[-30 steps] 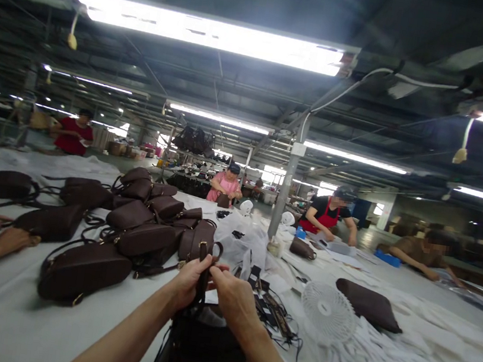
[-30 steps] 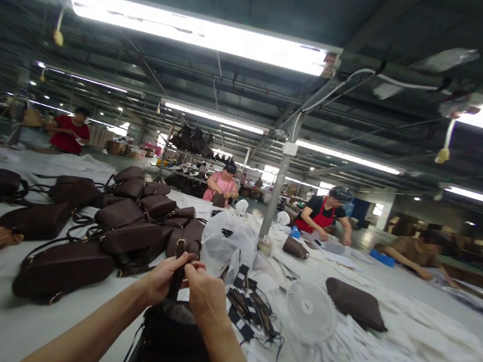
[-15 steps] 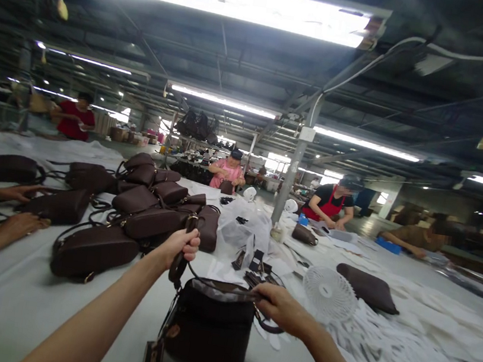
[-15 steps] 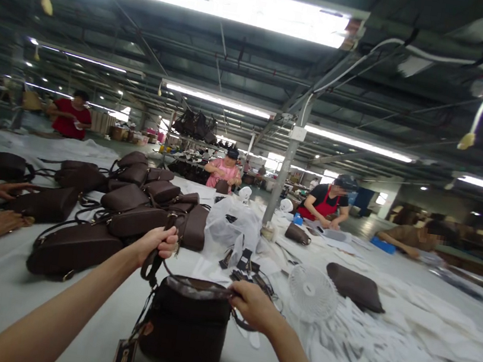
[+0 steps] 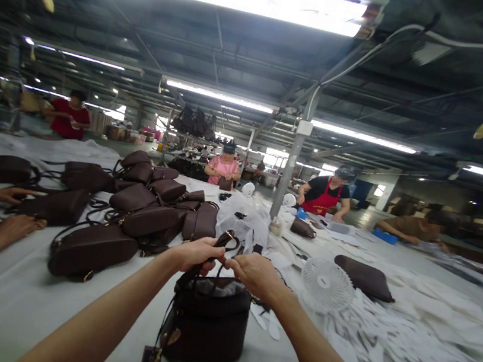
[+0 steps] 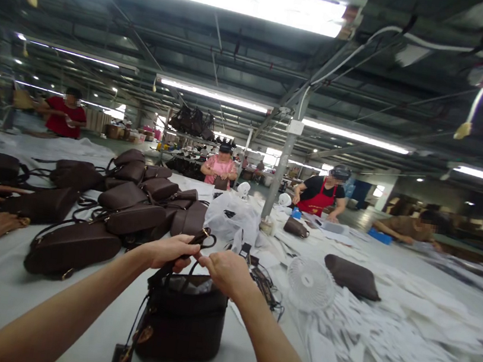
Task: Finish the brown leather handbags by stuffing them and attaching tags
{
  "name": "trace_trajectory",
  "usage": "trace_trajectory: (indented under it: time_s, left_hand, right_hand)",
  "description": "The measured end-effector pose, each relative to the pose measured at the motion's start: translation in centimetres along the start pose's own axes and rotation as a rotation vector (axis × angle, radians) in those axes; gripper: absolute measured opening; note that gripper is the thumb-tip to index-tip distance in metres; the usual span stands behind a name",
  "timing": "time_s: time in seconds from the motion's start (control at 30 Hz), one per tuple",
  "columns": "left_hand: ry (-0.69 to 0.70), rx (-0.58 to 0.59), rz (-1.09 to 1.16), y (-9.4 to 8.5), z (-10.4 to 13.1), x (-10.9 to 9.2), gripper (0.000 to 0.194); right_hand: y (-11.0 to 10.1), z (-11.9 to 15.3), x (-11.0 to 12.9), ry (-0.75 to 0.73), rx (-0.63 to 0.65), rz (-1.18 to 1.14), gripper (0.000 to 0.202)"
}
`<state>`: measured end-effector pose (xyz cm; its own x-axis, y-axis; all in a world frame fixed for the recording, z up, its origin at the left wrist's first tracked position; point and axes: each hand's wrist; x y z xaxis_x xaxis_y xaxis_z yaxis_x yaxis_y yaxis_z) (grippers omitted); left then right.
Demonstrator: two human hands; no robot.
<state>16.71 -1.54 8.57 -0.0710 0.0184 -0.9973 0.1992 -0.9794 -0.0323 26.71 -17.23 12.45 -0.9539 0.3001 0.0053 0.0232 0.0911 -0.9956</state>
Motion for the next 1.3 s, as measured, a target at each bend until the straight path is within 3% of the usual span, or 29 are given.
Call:
trace_trajectory:
  time_s: [0.2,0.27,0.33,0.43,0.5,0.57,0.6,0.8,0.93,1.03,1.13,1.23,1.3]
  left_hand:
    - [-0.027,0.044,-0.019,0.5,-0.4,-0.2,0.036]
    - [-0.031,0.055,-0.025,0.3,-0.4,-0.4,0.034]
    - [-0.032,0.072,-0.036,0.0,-0.2,-0.5,0.033]
    - [-0.038,0.103,-0.068,-0.1,0.0,-0.8,0.032]
    - [-0.043,0.121,-0.091,0.0,0.1,-0.9,0.031]
    - [-0.038,0.132,-0.103,0.0,0.3,-1.0,0.027]
    - [-0.015,0.122,-0.118,0.0,0.4,-1.0,0.025]
    - [0.088,0.006,-0.38,-0.2,2.2,-0.7,0.017]
    - [-0.003,0.052,-0.191,0.5,2.9,0.0,0.024]
    - [-0.015,0.03,-0.09,0.4,2.7,0.7,0.034]
    - [-0.021,-0.048,-0.106,-0.5,2.3,1.8,0.038]
    - [-0.015,-0.122,-0.082,-1.2,1.9,2.7,0.043]
    - [0.006,-0.142,-0.061,-1.3,1.7,3.0,0.046]
  right_hand:
    - [-0.6,-0.8,0.4,0.1,-0.016,0.043,0.05]
    - [-0.9,-0.9,0.1,0.184,-0.089,0.039,0.046]
    - [-1.2,-0.9,-0.3,0.225,-0.213,0.043,0.059]
    - [-1.5,-1.0,-0.4,-0.013,-0.248,0.141,0.089]
    - [-1.6,-1.2,-0.2,-0.214,-0.156,0.239,0.069]
    - [-1.8,-1.6,0.0,-0.275,-0.091,0.322,0.031]
    - [-1.9,-1.8,0.0,-0.266,-0.08,0.348,0.024]
    - [-1.8,-2.4,-0.6,-0.243,-0.091,0.366,0.028]
    - [-1.3,-2.8,-0.9,-0.22,-0.105,0.344,0.03]
    - [-1.3,-3.1,-2.7,-0.247,-0.117,0.2,0.033]
    - [-0.2,-2.0,-6.8,-0.081,-0.028,0.001,0.053]
    - [3.4,0.6,-11.0,0.156,0.144,0.001,0.017]
    - [7.0,2.3,-12.8,0.245,0.248,0.015,0.009]
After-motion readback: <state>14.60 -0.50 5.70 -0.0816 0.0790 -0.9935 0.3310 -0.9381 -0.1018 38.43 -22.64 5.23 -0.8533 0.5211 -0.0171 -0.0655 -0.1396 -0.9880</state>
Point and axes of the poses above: each hand's wrist, its own z-axis away from the middle knuckle, its own y-axis out of the palm, x = y × z, and after that the axes turned 5 degrees about -z, right-handed
